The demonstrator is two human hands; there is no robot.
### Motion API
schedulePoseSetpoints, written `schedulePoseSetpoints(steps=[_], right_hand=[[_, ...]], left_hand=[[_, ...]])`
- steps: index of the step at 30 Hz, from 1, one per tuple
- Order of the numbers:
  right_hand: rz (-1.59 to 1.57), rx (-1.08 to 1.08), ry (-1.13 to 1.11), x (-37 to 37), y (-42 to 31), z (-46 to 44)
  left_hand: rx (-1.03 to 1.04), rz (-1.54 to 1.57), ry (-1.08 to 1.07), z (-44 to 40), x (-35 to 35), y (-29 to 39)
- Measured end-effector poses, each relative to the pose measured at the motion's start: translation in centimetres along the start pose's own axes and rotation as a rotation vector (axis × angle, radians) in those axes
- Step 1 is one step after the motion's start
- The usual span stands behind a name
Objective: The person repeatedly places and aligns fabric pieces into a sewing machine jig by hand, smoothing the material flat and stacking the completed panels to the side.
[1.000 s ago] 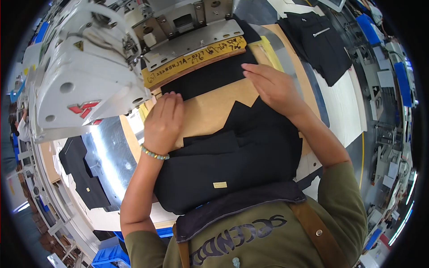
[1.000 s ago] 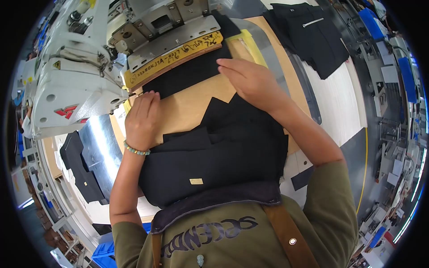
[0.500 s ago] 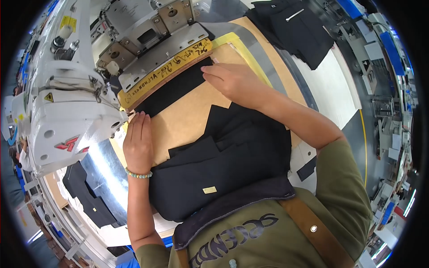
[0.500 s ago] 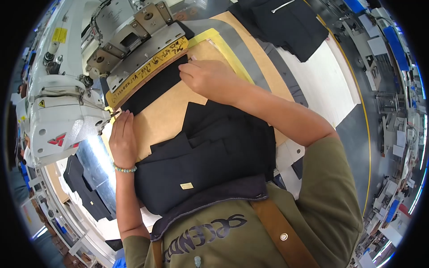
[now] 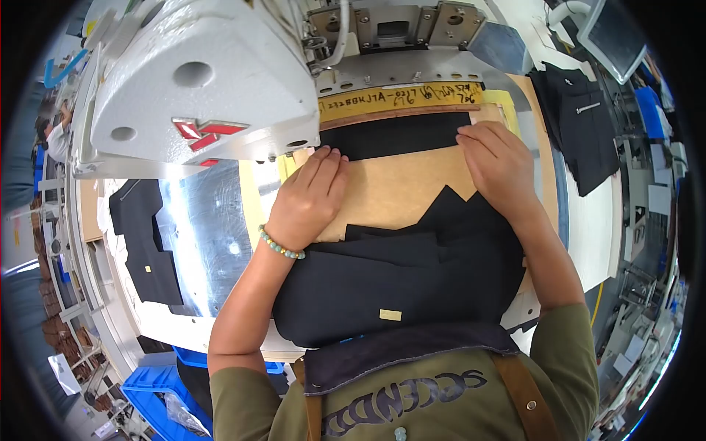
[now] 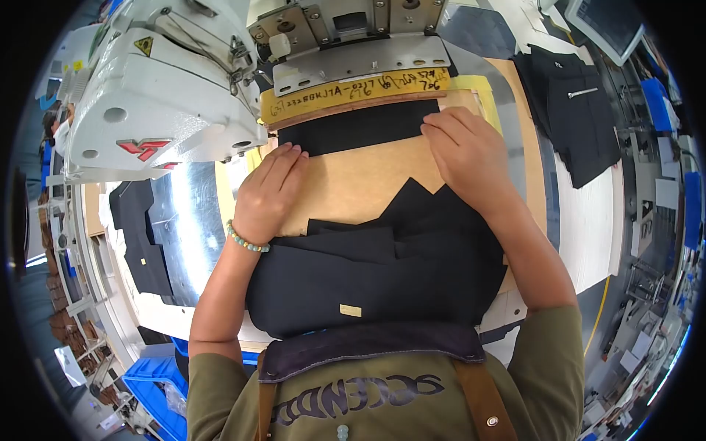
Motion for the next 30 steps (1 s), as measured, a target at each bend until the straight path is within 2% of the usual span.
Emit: schedulePoseSetpoints(steps=[8,30], right_hand=[[-0.037,0.008,-0.065,0.22,0.03,0.08],[-0.001,0.003,-0.061,0.45,-0.05,0.31]], left_hand=[[-0.011,0.018,-0.019,0.29,-0.14,0.22],[-0.050,0.014,0.016,0.18,-0.08,-0.13]])
Point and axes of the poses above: each hand's wrist, its own z-axis away from the middle knuckle, its own x-axis out of the palm, y = z × x, the point moved 8 cm from there along -z, towards the middle knuckle, and after that the axes turned 2 degrees about y, right-handed, at the moved point
